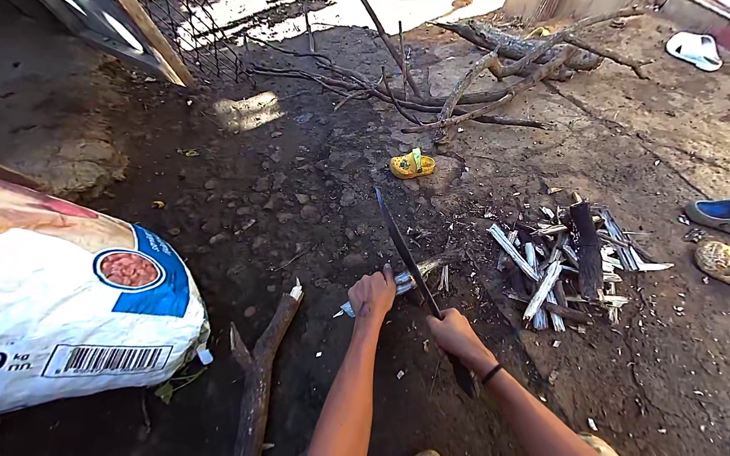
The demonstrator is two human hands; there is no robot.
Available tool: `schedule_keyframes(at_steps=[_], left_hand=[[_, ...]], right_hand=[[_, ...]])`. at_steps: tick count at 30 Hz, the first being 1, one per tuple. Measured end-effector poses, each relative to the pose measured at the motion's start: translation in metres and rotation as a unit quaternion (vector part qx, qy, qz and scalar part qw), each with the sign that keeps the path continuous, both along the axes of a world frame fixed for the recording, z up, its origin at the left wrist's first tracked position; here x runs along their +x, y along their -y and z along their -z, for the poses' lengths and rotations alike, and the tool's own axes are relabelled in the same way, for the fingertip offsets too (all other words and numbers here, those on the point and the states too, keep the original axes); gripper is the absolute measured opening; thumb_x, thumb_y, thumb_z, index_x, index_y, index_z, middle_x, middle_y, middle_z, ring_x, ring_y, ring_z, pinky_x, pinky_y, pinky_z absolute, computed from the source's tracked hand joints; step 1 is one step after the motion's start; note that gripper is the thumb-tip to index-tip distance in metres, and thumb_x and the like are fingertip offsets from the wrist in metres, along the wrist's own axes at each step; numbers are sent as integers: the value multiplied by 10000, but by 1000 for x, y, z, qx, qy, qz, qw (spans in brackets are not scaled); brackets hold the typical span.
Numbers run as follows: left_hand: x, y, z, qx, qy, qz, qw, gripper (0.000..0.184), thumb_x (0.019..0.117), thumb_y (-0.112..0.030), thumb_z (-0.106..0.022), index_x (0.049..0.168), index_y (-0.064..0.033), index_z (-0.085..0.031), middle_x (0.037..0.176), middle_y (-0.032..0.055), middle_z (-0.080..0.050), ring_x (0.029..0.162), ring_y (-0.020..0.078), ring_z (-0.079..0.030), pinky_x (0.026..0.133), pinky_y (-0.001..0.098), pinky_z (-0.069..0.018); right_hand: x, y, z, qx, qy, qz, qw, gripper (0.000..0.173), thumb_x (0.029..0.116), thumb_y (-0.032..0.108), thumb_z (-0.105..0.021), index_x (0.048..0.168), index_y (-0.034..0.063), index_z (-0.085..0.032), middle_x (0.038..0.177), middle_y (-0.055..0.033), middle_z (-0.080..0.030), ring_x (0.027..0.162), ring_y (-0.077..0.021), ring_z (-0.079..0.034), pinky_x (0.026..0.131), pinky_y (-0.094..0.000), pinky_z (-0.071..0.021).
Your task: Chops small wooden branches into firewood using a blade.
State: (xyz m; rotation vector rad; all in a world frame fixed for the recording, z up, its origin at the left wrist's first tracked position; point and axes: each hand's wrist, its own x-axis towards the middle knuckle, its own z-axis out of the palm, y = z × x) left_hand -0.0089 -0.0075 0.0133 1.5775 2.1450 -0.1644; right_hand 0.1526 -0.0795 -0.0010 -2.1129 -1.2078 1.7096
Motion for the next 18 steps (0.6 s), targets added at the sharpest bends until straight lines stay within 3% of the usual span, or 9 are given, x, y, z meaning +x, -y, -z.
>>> schedule_keyframes(at_steps=[9,14,18], left_hand=[[4,-7,0,15,-3,-27,1000,656,1121,-420,-173,1103,-22,-695,1157,199,-719,1167,350,-670,931,566,-492],[16,0,-1,30,-5,-32,999,667,1119,-440,-175,1035,-35,-698,1097,174,-730,1133,312,-687,910,525,-503],[17,0,3,25,-21,-23,999,648,1118,-424,-169,1078,-48,-695,1113,162,-732,1134,305,-688,914,525,-506]], right_hand=[[-9,1,4,-5,-16,22,1000,289,1053,320,-511,946,72,-614,590,-15,-563,439,-112,-558,440,-287,-493],[-10,0,7,-5,-4,22,1000,289,1045,317,-509,916,83,-618,580,-12,-566,433,-106,-555,432,-281,-481],[-5,-3,7,-7,2,17,1000,277,1038,331,-520,966,86,-628,601,-17,-581,447,-111,-571,442,-283,-494]])
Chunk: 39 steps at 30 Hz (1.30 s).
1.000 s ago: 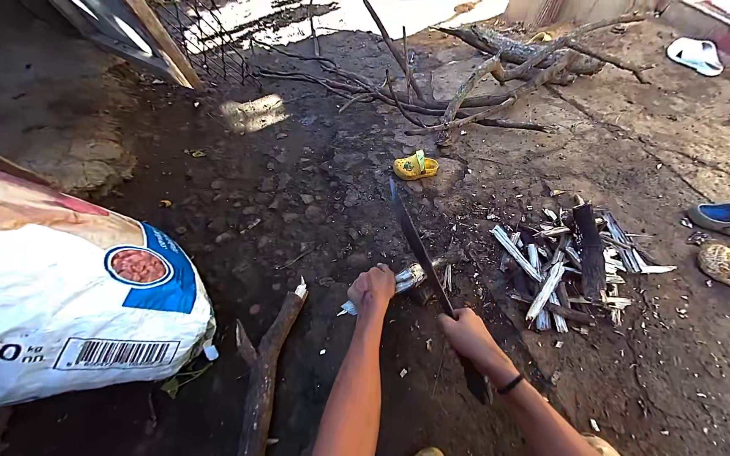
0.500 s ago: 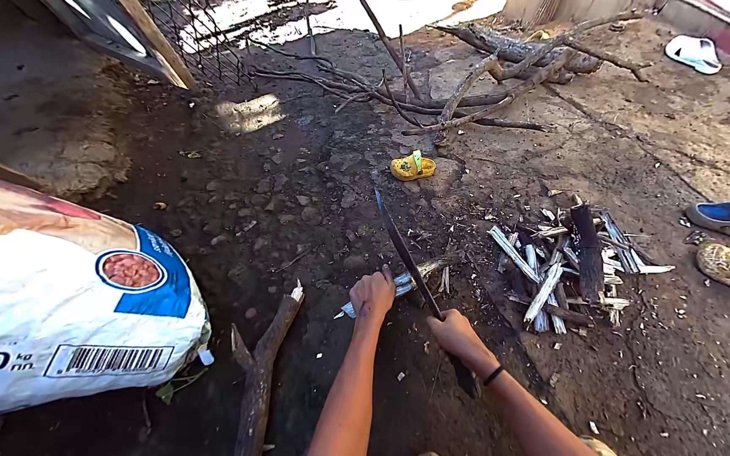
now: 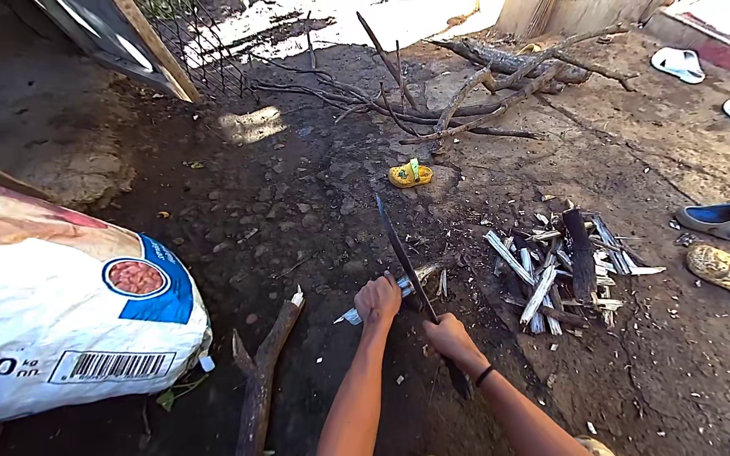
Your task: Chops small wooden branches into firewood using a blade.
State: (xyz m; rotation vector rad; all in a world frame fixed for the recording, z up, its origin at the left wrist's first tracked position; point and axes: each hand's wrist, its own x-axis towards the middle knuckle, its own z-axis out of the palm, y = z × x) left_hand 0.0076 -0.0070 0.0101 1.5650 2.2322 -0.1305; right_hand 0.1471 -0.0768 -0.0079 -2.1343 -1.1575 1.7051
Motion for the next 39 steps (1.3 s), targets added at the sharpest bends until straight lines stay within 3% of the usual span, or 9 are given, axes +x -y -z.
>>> schedule_keyframes(at_steps=[7,11,13,16,19,24,27,32,39], left_hand=[[5,-5,-20,-26,8,-9,1000,543,1101,-381,-263,1126,-75,-710,1160,148,-730,1149,303,-685,908,533,-514],[5,-7,-14,-17,1,-1,1000,528,1094,-376,-299,1025,-67,-721,1051,170,-739,1042,342,-709,811,559,-527],[5,-7,-12,-4,-11,3,1000,521,1090,-379,-309,974,-74,-715,998,164,-738,991,338,-717,769,549,-530],[3,-4,-13,-11,-11,-3,1000,510,1088,-378,-311,1004,-76,-713,1035,166,-737,1019,337,-711,790,550,-528],[-3,-1,-12,-31,17,-29,999,520,1093,-368,-278,1151,-77,-705,1184,165,-721,1149,326,-684,902,568,-523],[-2,-4,-10,-33,25,-45,998,523,1096,-378,-292,1098,-73,-717,1130,179,-727,1106,348,-688,866,577,-514],[-1,-5,-7,-25,16,-44,999,526,1095,-376,-297,1030,-71,-720,1065,181,-734,1051,350,-701,825,579,-516],[-2,15,0,-24,20,-44,999,501,1086,-367,-315,1136,-62,-710,1152,181,-724,1113,350,-694,874,585,-537],[-2,1,-7,-24,-16,-31,999,506,1087,-371,-311,1049,-74,-720,1062,174,-739,1029,352,-712,804,581,-531]], right_hand=[[20,-6,-85,195,-55,-21,979,235,1029,233,-526,937,66,-663,629,-5,-596,504,-108,-595,514,-300,-534],[31,-15,-181,532,-220,-20,817,188,994,121,-464,848,131,-581,579,51,-569,463,-73,-563,458,-257,-528],[21,-15,-175,585,-242,9,774,172,996,131,-421,857,141,-524,581,34,-529,455,-113,-544,439,-308,-523],[19,19,-70,299,-55,31,952,232,1000,207,-511,854,63,-619,589,-9,-547,496,-126,-553,509,-336,-492],[27,22,-28,23,-28,43,998,294,1063,325,-487,988,68,-610,601,-17,-556,446,-122,-556,439,-301,-499],[36,5,-141,229,-132,117,957,251,1072,143,-468,880,42,-593,556,-14,-574,440,-97,-568,452,-246,-518],[23,3,-121,414,-119,80,899,128,945,117,-479,845,93,-555,549,32,-542,458,-93,-569,468,-287,-534],[6,30,-34,51,82,-112,989,330,1036,346,-501,944,86,-681,774,-83,-629,692,-225,-638,652,-463,-518],[17,2,-147,351,-59,-25,934,222,980,189,-513,785,138,-605,563,21,-581,476,-87,-585,472,-292,-511]])
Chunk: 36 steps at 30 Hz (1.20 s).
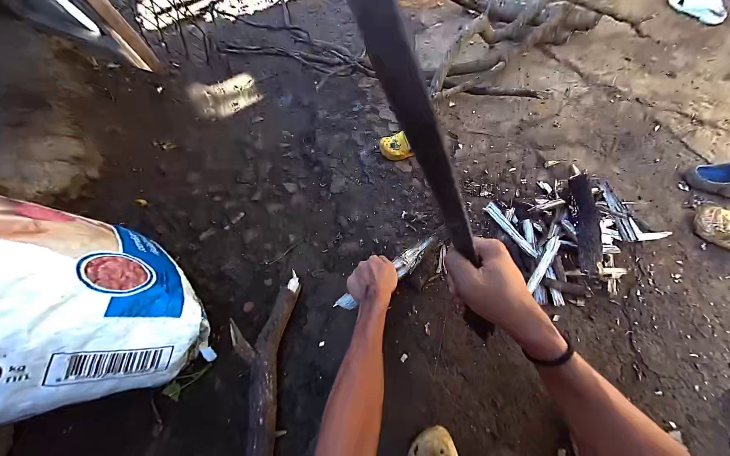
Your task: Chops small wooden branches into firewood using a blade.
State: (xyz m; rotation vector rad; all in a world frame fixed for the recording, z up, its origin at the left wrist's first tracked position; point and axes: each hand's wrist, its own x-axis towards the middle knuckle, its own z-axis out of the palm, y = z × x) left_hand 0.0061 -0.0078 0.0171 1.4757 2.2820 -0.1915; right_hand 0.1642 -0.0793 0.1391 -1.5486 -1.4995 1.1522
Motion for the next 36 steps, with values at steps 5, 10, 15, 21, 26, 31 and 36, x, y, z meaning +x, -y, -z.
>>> schedule_keyframes(at_steps=[5,10,15,21,26,31,36], left_hand=[[4,0,-7,10,-26,18,999,468,1076,-352,-353,989,-71,-717,1007,167,-741,985,344,-718,761,563,-532],[8,2,-14,12,-40,22,999,460,1071,-347,-361,1034,-67,-724,1058,169,-739,1038,341,-712,801,556,-538],[10,0,-7,41,-48,15,998,463,1070,-338,-362,923,-76,-714,953,162,-739,943,333,-725,729,546,-535],[5,5,0,18,-66,29,997,348,1014,-318,-487,965,-71,-726,1001,165,-742,973,348,-719,748,565,-541],[-27,18,17,-51,-89,3,995,337,995,-315,-532,1070,-63,-743,1122,164,-739,1085,340,-702,846,575,-544],[-34,25,8,-40,-46,-60,996,512,1087,-377,-306,1169,-77,-713,1203,150,-724,1167,312,-681,913,555,-517],[-39,25,1,-40,-47,-69,996,538,1099,-383,-278,1161,-72,-713,1200,149,-726,1175,309,-679,925,550,-511]], right_hand=[[-9,8,70,-149,165,-12,975,284,1014,292,-530,856,88,-651,701,-54,-578,657,-194,-594,627,-428,-481],[0,-10,87,-275,145,-26,950,321,1040,344,-500,957,84,-669,727,-49,-602,589,-165,-602,579,-378,-519],[-3,-11,27,-116,7,17,993,276,1046,212,-504,841,90,-643,582,-21,-596,482,-112,-597,494,-295,-524],[-7,20,127,-309,144,-50,939,322,1031,375,-503,992,84,-637,725,-38,-603,593,-147,-614,572,-370,-538],[-6,18,78,-263,195,-99,940,335,1009,383,-537,898,89,-653,770,-71,-605,690,-210,-619,638,-438,-503],[-4,3,32,-203,51,-43,977,287,1054,290,-506,877,111,-642,623,-2,-581,513,-96,-586,523,-290,-509],[5,2,26,-245,-49,23,968,244,1070,247,-519,945,75,-640,587,-11,-584,454,-87,-580,451,-235,-505]])
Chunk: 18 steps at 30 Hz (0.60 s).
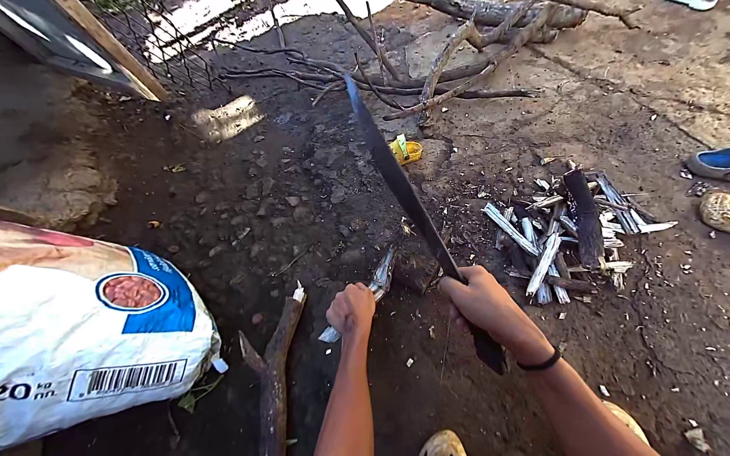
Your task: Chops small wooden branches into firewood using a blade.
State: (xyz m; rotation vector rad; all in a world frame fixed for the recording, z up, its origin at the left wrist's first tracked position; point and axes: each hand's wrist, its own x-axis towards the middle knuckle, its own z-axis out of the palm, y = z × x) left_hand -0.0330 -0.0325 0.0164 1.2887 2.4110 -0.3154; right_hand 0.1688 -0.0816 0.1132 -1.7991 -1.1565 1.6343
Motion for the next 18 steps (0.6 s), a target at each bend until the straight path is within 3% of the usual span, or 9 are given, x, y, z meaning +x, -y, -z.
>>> schedule_keyframes(at_steps=[6,8,10,13,18], left_hand=[[2,9,2,31,-62,41,997,524,1096,-336,-292,1053,-39,-722,1075,175,-745,1071,337,-713,843,549,-528],[3,10,2,33,-70,42,996,511,1093,-328,-300,1041,-46,-723,1063,168,-747,1063,332,-714,835,540,-529],[5,14,1,26,-68,35,997,476,1085,-315,-327,1071,-45,-718,1084,173,-743,1072,339,-711,836,546,-531],[10,24,10,-8,-58,30,998,392,1058,-273,-420,1146,-28,-714,1159,182,-727,1122,343,-694,889,546,-543],[6,27,5,-9,-45,10,999,430,1070,-310,-377,1142,-63,-721,1156,165,-734,1123,327,-698,877,549,-538]], right_hand=[[-12,17,43,33,25,-77,996,236,1022,251,-505,887,115,-642,606,25,-582,494,-86,-592,501,-289,-525],[-26,23,68,24,81,-132,988,265,1016,298,-517,904,106,-661,687,-23,-594,596,-155,-610,582,-385,-519],[-39,30,97,-48,133,-178,974,321,1023,354,-520,948,80,-671,779,-82,-626,704,-224,-637,662,-461,-514],[-40,40,113,-131,161,-195,959,343,1006,407,-526,970,88,-648,771,-61,-620,629,-183,-625,602,-398,-526],[-40,37,69,-74,77,-162,981,291,1025,356,-518,934,111,-646,643,-14,-577,493,-118,-567,486,-307,-481]])
